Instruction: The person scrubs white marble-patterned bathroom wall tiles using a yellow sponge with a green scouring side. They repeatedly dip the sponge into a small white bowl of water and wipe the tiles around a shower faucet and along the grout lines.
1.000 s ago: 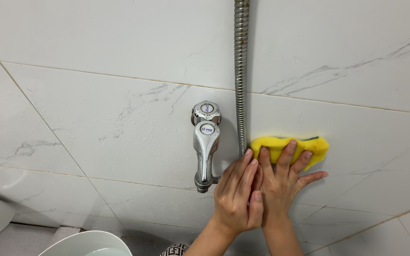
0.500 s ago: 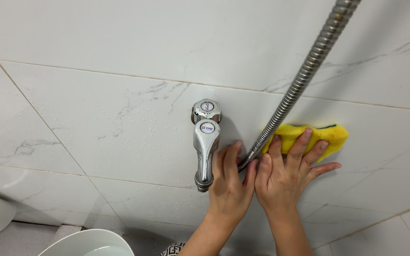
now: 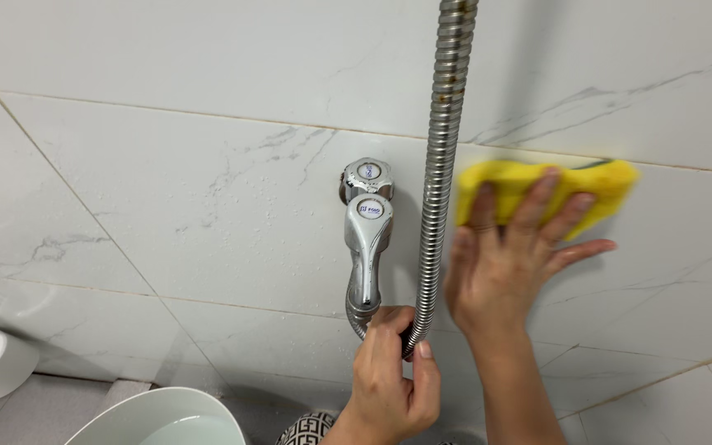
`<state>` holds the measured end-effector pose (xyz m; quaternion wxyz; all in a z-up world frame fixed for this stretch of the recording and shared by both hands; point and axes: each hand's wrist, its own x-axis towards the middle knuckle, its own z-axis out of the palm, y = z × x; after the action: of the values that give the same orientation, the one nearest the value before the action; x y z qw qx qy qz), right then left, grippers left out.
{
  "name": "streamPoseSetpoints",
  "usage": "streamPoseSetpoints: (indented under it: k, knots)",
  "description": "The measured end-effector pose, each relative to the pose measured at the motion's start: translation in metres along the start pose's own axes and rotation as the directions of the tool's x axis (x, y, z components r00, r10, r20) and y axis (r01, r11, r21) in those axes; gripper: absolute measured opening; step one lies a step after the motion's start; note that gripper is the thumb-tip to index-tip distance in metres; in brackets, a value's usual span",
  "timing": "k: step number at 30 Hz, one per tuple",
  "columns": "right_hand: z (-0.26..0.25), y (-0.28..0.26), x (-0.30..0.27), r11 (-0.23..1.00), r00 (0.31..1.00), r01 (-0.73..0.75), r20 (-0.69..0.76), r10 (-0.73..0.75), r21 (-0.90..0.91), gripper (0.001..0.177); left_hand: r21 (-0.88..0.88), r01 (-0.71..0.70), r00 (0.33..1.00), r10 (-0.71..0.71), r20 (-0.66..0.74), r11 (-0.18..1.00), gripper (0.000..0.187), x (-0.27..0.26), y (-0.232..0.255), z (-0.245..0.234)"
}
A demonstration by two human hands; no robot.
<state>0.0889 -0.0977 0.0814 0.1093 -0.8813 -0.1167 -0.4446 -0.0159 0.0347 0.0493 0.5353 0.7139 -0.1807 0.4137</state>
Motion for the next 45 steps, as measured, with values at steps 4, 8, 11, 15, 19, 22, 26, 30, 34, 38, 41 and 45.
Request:
streamPoseSetpoints:
  k: [4,8,11,15,19,22,26,30,34,38,41,45]
  knots:
    - [0.005,-0.036,-0.009,0.971,0.976,0.217,-0.002,-0.219,-0.1,0.039,-0.063,-0.027,0.999,0.026,-0.021,0.998,0.025,-0.004,-0.004,-0.01]
    - [0.009,-0.04,0.006,0.982,0.98,0.188,-0.068,-0.187,0.016,0.046,-0.111,-0.048,0.999,0.048,-0.005,0.993,0.025,-0.004,-0.003,-0.014]
    - [0.017,-0.038,0.01,0.968,0.971,0.226,-0.107,-0.215,0.112,0.046,-0.117,-0.08,0.997,0.08,-0.002,0.99,0.026,-0.003,-0.002,-0.01]
    - [0.032,-0.029,-0.027,0.957,0.955,0.283,-0.105,-0.277,0.054,0.035,-0.121,-0.038,0.999,0.038,0.0,0.992,0.026,-0.003,-0.001,-0.009]
    - [0.055,-0.009,-0.094,0.951,0.951,0.307,-0.044,-0.306,0.032,0.043,0.001,-0.121,0.991,0.121,-0.056,0.993,0.034,0.002,-0.001,-0.001]
    - [0.065,0.01,-0.125,0.976,0.974,0.216,0.083,-0.212,-0.034,0.051,0.035,-0.122,0.991,0.123,-0.053,0.992,0.034,0.007,-0.004,0.01]
    - [0.045,0.03,-0.095,0.985,0.984,0.164,0.078,-0.16,-0.05,0.045,0.008,-0.077,0.997,0.077,-0.02,0.997,0.036,0.015,-0.007,0.026]
    - [-0.004,0.067,-0.01,0.998,0.999,0.003,-0.048,-0.006,-0.062,0.064,-0.004,-0.014,1.0,0.014,-0.011,1.0,0.036,0.023,-0.007,0.039]
    - [-0.004,0.069,-0.01,1.0,0.996,0.002,-0.094,-0.002,-0.003,0.063,0.048,-0.044,0.998,0.046,-0.044,0.998,0.037,0.025,-0.01,0.053]
    - [0.044,0.058,-0.099,0.996,0.998,0.063,-0.021,-0.064,-0.057,0.058,0.203,-0.13,0.98,0.157,-0.12,0.971,0.042,0.01,-0.025,0.07]
    - [0.088,0.059,-0.164,0.989,0.998,0.055,-0.012,-0.057,-0.139,0.069,0.378,-0.299,0.942,0.333,-0.028,0.876,0.038,-0.022,-0.041,0.084]
    - [0.107,0.085,-0.22,0.979,0.995,0.087,0.066,-0.076,-0.186,0.077,0.228,-0.34,0.926,0.282,0.252,0.912,0.046,-0.074,-0.061,0.106]
